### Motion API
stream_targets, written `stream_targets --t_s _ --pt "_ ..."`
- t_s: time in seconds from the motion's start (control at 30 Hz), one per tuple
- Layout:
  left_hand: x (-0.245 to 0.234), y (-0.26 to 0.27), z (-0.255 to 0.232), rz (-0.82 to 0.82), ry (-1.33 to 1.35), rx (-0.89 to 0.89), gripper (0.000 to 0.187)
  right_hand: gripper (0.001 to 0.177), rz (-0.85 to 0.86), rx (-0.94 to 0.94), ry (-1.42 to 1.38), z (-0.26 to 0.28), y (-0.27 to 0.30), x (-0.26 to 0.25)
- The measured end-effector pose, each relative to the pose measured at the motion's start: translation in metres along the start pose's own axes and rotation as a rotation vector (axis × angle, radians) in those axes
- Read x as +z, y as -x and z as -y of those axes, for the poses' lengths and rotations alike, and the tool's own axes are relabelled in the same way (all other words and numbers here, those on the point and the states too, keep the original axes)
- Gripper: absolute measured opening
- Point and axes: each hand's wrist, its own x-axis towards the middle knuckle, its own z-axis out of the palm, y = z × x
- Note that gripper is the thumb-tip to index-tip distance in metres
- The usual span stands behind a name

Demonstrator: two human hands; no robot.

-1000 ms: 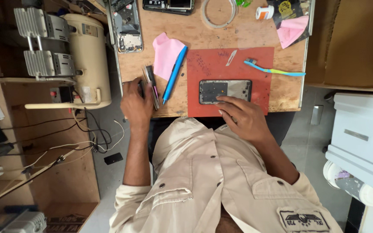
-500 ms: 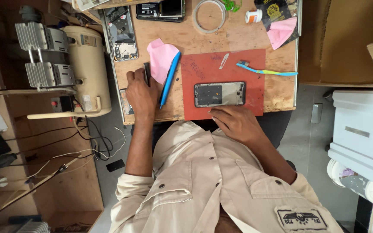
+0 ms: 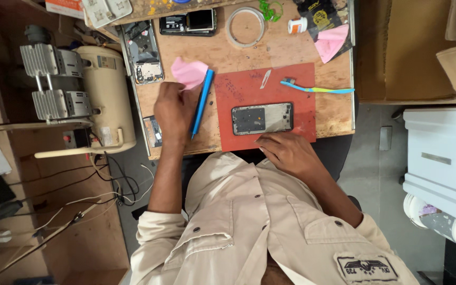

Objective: The person cleans the back of a disassembled smartphone using a toothbrush and a pink cloth. They scrub the surface, wipe it down, and handle a battery and a small box on the workbench.

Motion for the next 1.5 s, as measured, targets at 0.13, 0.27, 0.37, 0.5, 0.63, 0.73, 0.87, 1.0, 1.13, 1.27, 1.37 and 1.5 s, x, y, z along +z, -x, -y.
stream_targets --t_s 0.13,0.27,0.37,0.5,0.63,0.73,0.87,1.0,1.13,1.27,1.37,1.5 --pt "-0.022 0.0 -0.027 -0.089 0.398 0.162 0.018 0.027 -0.052 0.058 -0.06 0.011 -0.009 -0.012" --pt "-0.036 0.035 -0.077 0.525 0.869 0.196 0.024 0.056 -0.285 0.017 -0.377 0.03 -0.026 -0.019" --pt "-0.041 0.053 -0.1 0.668 0.928 0.252 0.019 0.042 -0.272 0.139 -0.552 0.026 -0.03 -0.006" --pt "-0.035 0.057 -0.093 0.498 0.837 -0.005 0.012 0.031 -0.256 0.22 -0.498 0.006 -0.021 0.008" --pt "-0.033 0.063 -0.065 0.542 0.792 -0.197 0.012 0.032 -0.183 0.189 -0.71 -0.01 -0.013 0.003" --pt "-0.026 0.07 -0.053 0.564 0.819 -0.215 0.02 0.024 -0.149 0.226 -0.723 -0.012 -0.012 0.001" --pt "-0.018 0.075 -0.047 0.448 0.909 -0.278 0.019 0.011 -0.139 0.354 -0.677 -0.006 -0.012 0.0" --pt "-0.011 0.081 -0.05 0.318 1.09 -0.226 0.019 0.012 -0.219 0.217 -0.573 0.0 -0.017 -0.006" --pt "-0.006 0.081 -0.057 0.29 1.281 -0.375 0.019 0.015 -0.369 -0.011 -0.533 0.008 -0.021 -0.016" --pt "-0.002 0.082 -0.067 0.184 1.466 -0.525 0.015 0.013 -0.336 -0.028 -0.53 0.009 -0.018 -0.014" --pt "-0.001 0.084 -0.064 0.166 1.457 -0.506 0.017 0.012 -0.278 -0.009 -0.649 0.005 -0.012 -0.004" --pt "0.003 0.096 -0.051 0.188 1.196 -0.229 0.009 0.018 -0.333 0.213 -1.254 -0.009 0.002 0.022"
